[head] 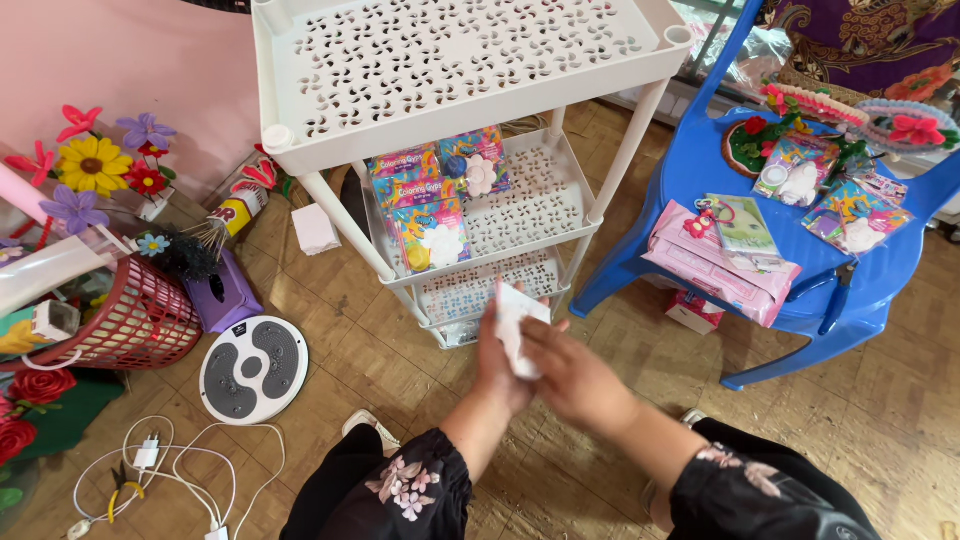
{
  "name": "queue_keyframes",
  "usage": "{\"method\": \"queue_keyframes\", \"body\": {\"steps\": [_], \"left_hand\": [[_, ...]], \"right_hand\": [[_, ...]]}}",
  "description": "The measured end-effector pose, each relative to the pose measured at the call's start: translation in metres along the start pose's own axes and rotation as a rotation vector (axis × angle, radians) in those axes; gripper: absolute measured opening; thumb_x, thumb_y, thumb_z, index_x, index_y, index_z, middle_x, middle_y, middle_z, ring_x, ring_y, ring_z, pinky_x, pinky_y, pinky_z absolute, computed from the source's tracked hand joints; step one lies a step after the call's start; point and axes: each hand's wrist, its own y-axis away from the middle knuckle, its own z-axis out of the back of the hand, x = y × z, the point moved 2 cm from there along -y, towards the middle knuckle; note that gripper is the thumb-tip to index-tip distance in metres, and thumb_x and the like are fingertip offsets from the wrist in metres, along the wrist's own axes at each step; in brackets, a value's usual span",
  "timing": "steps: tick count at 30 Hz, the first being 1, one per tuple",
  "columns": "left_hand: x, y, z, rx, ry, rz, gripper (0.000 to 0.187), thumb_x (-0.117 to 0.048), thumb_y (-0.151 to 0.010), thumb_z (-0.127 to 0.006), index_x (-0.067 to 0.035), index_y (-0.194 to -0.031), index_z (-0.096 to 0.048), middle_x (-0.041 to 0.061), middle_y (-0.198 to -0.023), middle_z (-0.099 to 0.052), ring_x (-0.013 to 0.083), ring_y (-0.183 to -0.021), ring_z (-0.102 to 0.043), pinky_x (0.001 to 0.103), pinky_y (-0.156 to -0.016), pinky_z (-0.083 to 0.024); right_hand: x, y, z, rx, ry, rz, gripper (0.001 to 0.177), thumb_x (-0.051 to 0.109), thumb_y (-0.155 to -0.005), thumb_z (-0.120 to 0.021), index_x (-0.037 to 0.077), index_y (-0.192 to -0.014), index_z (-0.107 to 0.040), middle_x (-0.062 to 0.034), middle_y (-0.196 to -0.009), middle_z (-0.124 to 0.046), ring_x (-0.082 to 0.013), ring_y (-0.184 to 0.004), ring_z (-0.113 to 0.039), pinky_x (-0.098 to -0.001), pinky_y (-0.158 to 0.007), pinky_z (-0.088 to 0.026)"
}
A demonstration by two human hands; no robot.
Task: The person wipes the surfaces of various small packaged items and decorative objects with a white cloth. They handle each item individually, wiping it and then placing it into a white plastic shelving unit or onto a blue chair.
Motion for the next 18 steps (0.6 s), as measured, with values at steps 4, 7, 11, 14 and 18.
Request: {"method": "queue_keyframes", "body": {"steps": [4,7,11,14,18], "left_hand": [[-0.012,0.009,-0.006,0.186,-0.092,0.025,0.055,-0.056,-0.098,-0.04,-0.037,-0.15,-0.036,0.011,-0.143,-0.055,0.0339,-0.12,-0.058,0.051,-0.107,-0.046],[-0.007,0.009,-0.015,0.228,-0.2,0.044,0.064,-0.057,-0.101,-0.04,-0.029,-0.158,-0.032,0.014,-0.148,-0.052,0.0303,-0.129,-0.056,0.047,-0.113,-0.044],[-0.002,0.016,-0.019,0.268,-0.186,0.057,0.082,-0.066,-0.106,-0.036,-0.007,-0.163,-0.031,0.015,-0.152,-0.049,0.0291,-0.138,-0.051,0.044,-0.118,-0.04],[-0.001,0.02,-0.018,0.232,-0.207,0.074,0.094,-0.076,-0.093,-0.03,-0.009,-0.159,-0.035,0.009,-0.153,-0.053,0.0247,-0.141,-0.05,0.04,-0.118,-0.038],[-0.004,0.022,-0.015,0.259,-0.169,0.025,0.109,-0.088,-0.084,-0.027,-0.004,-0.152,-0.04,0.017,-0.145,-0.056,0.0331,-0.137,-0.052,0.047,-0.117,-0.039]], "right_hand": [[0.024,0.005,-0.002,0.18,0.195,0.053,0.064,0.032,-0.096,-0.057,0.005,-0.152,-0.044,-0.0174,-0.163,-0.032,-0.0343,-0.153,-0.022,-0.0564,-0.121,-0.012],[0.021,0.002,0.004,0.139,0.299,0.004,0.062,0.036,-0.101,-0.048,0.005,-0.155,-0.041,-0.0151,-0.166,-0.028,-0.0323,-0.155,-0.016,-0.0578,-0.121,0.002],[0.01,0.002,0.006,0.062,0.325,-0.172,0.046,0.033,-0.105,-0.045,0.009,-0.145,-0.048,-0.0135,-0.164,-0.033,-0.0323,-0.16,-0.016,-0.0597,-0.124,0.009],[0.009,0.006,0.0,-0.097,0.225,-0.224,0.054,0.025,-0.101,-0.046,0.001,-0.15,-0.048,-0.017,-0.165,-0.035,-0.0328,-0.158,-0.018,-0.0614,-0.123,0.008],[0.007,0.013,-0.011,0.009,0.331,0.024,0.059,0.018,-0.089,-0.054,-0.001,-0.145,-0.052,-0.0168,-0.159,-0.042,-0.0321,-0.153,-0.027,-0.064,-0.12,0.005]]}}
